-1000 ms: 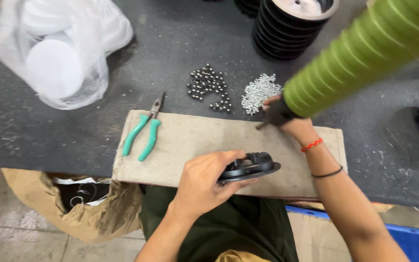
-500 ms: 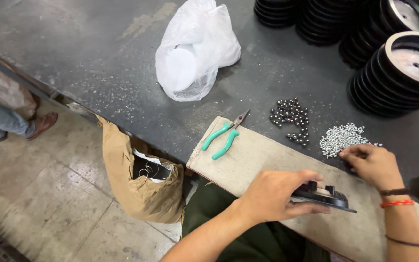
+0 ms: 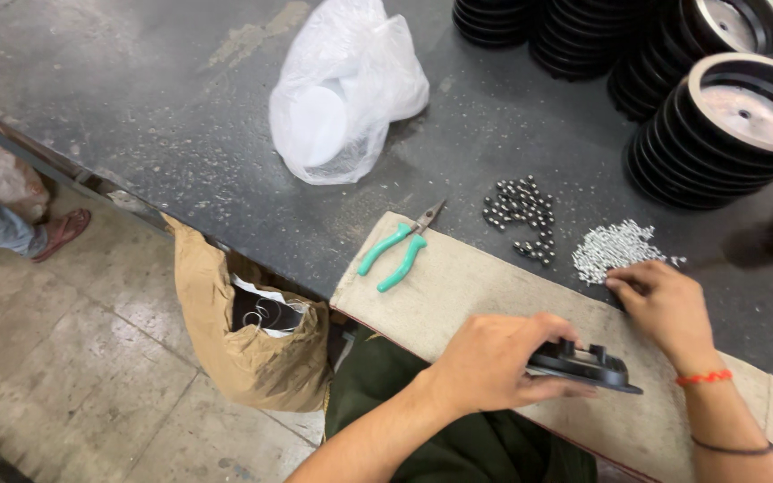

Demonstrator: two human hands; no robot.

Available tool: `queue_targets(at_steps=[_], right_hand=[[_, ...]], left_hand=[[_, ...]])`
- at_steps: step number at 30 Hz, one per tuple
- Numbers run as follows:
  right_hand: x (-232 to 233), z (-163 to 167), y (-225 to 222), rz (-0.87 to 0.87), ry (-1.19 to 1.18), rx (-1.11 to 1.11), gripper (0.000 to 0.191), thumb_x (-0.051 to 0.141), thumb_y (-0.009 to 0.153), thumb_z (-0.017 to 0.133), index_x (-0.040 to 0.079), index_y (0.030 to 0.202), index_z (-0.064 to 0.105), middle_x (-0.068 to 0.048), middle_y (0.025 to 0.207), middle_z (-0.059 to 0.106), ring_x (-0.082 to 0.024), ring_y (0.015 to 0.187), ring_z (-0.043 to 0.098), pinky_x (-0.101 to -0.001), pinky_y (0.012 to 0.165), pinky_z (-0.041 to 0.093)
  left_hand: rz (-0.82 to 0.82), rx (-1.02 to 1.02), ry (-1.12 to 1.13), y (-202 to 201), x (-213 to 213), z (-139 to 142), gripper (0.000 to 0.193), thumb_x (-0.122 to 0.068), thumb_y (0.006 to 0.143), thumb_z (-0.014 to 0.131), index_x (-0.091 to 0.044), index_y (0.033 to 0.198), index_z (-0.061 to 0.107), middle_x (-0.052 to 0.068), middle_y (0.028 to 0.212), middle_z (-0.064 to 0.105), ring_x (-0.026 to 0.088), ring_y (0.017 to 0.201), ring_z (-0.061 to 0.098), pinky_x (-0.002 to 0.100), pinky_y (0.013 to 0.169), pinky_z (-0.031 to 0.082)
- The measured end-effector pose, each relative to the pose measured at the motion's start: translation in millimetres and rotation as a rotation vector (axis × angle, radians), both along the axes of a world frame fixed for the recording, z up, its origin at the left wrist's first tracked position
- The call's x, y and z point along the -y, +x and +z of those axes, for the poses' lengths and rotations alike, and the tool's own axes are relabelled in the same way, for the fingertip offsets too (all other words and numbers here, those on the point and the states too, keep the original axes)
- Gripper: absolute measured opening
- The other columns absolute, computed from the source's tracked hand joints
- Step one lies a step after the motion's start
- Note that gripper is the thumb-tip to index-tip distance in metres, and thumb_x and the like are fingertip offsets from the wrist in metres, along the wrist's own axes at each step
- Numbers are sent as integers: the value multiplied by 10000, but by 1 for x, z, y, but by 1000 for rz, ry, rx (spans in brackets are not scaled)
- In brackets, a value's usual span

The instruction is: The person assembles small metal pins into a black circular plastic component using a green glue gun. They place pins into holes, apply adhesive, and repeat the process on multiple units on a workbench.

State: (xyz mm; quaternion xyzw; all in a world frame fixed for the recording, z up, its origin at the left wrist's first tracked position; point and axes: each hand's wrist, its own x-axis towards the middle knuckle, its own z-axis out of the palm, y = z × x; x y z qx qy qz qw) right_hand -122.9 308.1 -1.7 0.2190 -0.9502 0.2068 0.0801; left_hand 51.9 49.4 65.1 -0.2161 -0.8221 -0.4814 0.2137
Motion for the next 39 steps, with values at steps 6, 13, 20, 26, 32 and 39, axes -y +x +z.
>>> queue_targets(at_steps=[6, 13, 20, 26, 32, 39], right_hand=[[10, 54, 36, 1, -433, 316, 166, 64, 903, 737, 37, 1067, 749, -108, 921, 744, -170, 774, 679, -318, 710, 546], [29, 143, 111, 740, -309, 110, 216, 35, 828, 771, 67, 1023, 682, -48, 985, 728, -212, 908, 727, -320, 786, 590], [52, 170, 106, 900, -166, 50, 226, 49, 809, 765, 67, 1017, 678, -54, 1027, 687, -232, 892, 662, -364, 774, 544], [53, 174, 106, 928, -130, 32, 231, 33, 786, 761, 61, 1011, 721, -61, 1017, 694, -242, 858, 664, -365, 737, 551], [42, 167, 114, 884, -170, -30, 293, 17, 794, 742, 68, 1082, 733, -69, 1093, 713, -261, 917, 678, -365, 800, 573], [12, 177, 144, 629, -378, -131, 283, 44, 805, 699, 65, 1087, 721, -87, 1069, 683, -228, 885, 683, -357, 762, 547]], left_hand=[[-71, 26, 56, 4, 5, 2, 477, -322, 797, 882, -75, 1125, 639, 77, 929, 740, 270, 827, 752, 361, 763, 599], [-115, 8, 69, 2, 9, 0, 440, -211, 777, 876, -70, 1127, 648, 82, 1005, 759, 273, 884, 762, 363, 780, 607], [-130, 10, 101, -1, 11, 3, 465, -237, 780, 897, -69, 1123, 633, 87, 973, 750, 276, 859, 759, 357, 743, 602], [-126, 20, 84, -1, 12, 2, 439, -180, 780, 864, -68, 1131, 625, 94, 932, 738, 281, 836, 756, 362, 733, 601], [-128, 36, 87, -1, 11, 3, 442, -168, 763, 854, -86, 1133, 627, 80, 923, 745, 268, 818, 758, 356, 716, 599], [-121, 3, 82, 0, 8, 6, 437, -177, 780, 862, -68, 1123, 614, 68, 968, 765, 259, 823, 760, 349, 724, 600]])
